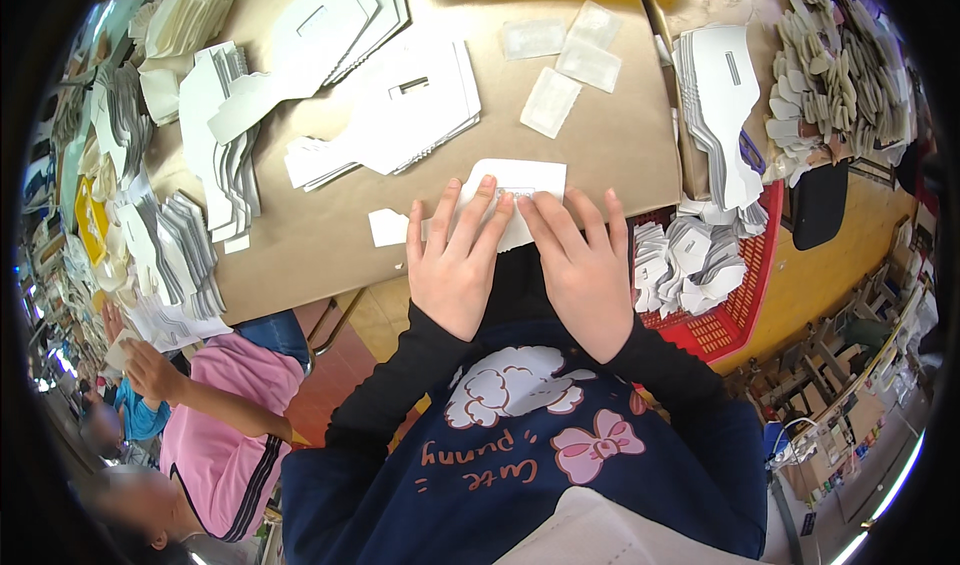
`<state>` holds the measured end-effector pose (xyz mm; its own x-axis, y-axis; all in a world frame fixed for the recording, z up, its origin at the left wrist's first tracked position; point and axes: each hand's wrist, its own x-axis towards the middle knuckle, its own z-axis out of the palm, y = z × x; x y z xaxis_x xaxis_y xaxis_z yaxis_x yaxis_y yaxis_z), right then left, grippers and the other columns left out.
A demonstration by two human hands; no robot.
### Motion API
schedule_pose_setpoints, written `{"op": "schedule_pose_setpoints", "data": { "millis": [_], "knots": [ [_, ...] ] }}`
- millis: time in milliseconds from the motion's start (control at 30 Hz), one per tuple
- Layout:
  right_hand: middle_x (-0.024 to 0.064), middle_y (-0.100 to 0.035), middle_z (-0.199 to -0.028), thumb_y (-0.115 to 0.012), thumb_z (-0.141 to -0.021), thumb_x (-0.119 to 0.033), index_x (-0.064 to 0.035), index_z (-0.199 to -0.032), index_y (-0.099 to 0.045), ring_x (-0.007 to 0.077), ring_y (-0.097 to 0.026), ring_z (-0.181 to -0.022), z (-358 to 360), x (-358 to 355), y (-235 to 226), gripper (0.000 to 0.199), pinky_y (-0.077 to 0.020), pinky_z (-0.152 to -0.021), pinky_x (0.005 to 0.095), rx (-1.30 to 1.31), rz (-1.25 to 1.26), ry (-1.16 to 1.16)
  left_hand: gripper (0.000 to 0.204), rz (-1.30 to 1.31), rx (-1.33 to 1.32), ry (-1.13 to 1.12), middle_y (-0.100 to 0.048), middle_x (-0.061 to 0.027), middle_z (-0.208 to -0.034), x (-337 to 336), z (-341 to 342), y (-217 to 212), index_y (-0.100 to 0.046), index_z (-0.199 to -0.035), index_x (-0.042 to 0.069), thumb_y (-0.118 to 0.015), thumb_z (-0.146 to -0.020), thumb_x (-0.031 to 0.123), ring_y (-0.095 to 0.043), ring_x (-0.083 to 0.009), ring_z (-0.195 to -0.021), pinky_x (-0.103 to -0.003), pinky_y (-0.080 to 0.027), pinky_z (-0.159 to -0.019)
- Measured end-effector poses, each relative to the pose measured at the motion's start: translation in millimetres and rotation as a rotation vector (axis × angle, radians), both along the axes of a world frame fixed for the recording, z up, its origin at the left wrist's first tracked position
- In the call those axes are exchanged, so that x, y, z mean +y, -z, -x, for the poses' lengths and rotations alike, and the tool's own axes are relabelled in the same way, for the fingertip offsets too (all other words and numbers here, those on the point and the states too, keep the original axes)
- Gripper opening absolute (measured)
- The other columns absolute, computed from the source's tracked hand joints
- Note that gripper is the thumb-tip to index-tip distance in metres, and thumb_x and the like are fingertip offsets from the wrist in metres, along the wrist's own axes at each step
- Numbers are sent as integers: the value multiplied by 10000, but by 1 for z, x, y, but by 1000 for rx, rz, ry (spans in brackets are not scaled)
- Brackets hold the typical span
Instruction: The person assembles white face masks by inserting small rectangular inserts into the mask frames and stacking the completed units. The person handles the inserts and mask frames by hand, repeatedly picking, inserting, and stacking them on the table.
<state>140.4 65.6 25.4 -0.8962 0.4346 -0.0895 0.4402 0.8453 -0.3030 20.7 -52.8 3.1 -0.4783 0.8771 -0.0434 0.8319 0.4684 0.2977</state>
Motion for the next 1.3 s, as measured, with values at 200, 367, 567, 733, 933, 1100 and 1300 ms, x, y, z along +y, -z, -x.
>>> {"op": "schedule_pose_setpoints", "data": {
  "millis": [200,367,567,733,933,1100,1300],
  "knots": [
    [63,-560,-1288,-644,-858,-81,-65,-1270,-644,259,-516,-1262,-4,-3,0,412,-340,-1143,499,86,16,21,590,-7,-75,16,-437,10,-1558,-4,-3,3,-543,-1439,248,-622,-887,57,-422,-306,-1418,-588,-339,-1127],
    [75,-617,-1063,-672,-853,-30,-58,-1130,-686,274,-609,-1013,-6,19,8,279,-451,-950,429,317,270,138,565,-31,-173,-23,-445,-32,-1545,-2,-3,-2,-581,-1396,230,-593,-878,6,-387,-360,-1432,-630,-303,-1131],
    [35,-585,-901,-686,-830,-46,-117,-1030,-723,231,-601,-865,11,39,19,215,-442,-779,386,367,231,63,520,-75,-172,-113,-479,-55,-1496,13,-14,-4,-636,-1292,194,-576,-840,-56,-376,-389,-1428,-679,-275,-1129],
    [30,-575,-893,-676,-819,-69,-127,-995,-736,210,-605,-861,12,32,13,195,-452,-796,370,266,143,72,510,-23,-136,-132,-441,-55,-1521,17,-19,-5,-610,-1296,172,-620,-830,-36,-361,-384,-1440,-710,-289,-1114],
    [33,-610,-959,-663,-835,-80,-115,-971,-746,212,-625,-904,18,29,13,163,-459,-813,358,305,128,83,542,8,-145,-113,-416,-73,-1545,15,-18,-7,-592,-1322,173,-616,-827,-47,-332,-382,-1467,-716,-279,-1115],
    [76,-633,-883,-745,-809,-48,-48,-1015,-737,245,-624,-764,18,55,16,206,-482,-759,331,326,603,262,472,-7,-170,-78,-378,-79,-1586,10,-17,-3,-645,-1288,186,-617,-863,-17,-318,-400,-1478,-722,-261,-1116],
    [44,-604,-786,-768,-779,-72,-61,-906,-698,217,-610,-718,26,55,18,145,-470,-683,337,335,342,153,418,-1,-166,-67,-362,-86,-1603,7,-18,1,-678,-1261,195,-611,-891,13,-313,-411,-1482,-728,-251,-1113]
  ]
}}
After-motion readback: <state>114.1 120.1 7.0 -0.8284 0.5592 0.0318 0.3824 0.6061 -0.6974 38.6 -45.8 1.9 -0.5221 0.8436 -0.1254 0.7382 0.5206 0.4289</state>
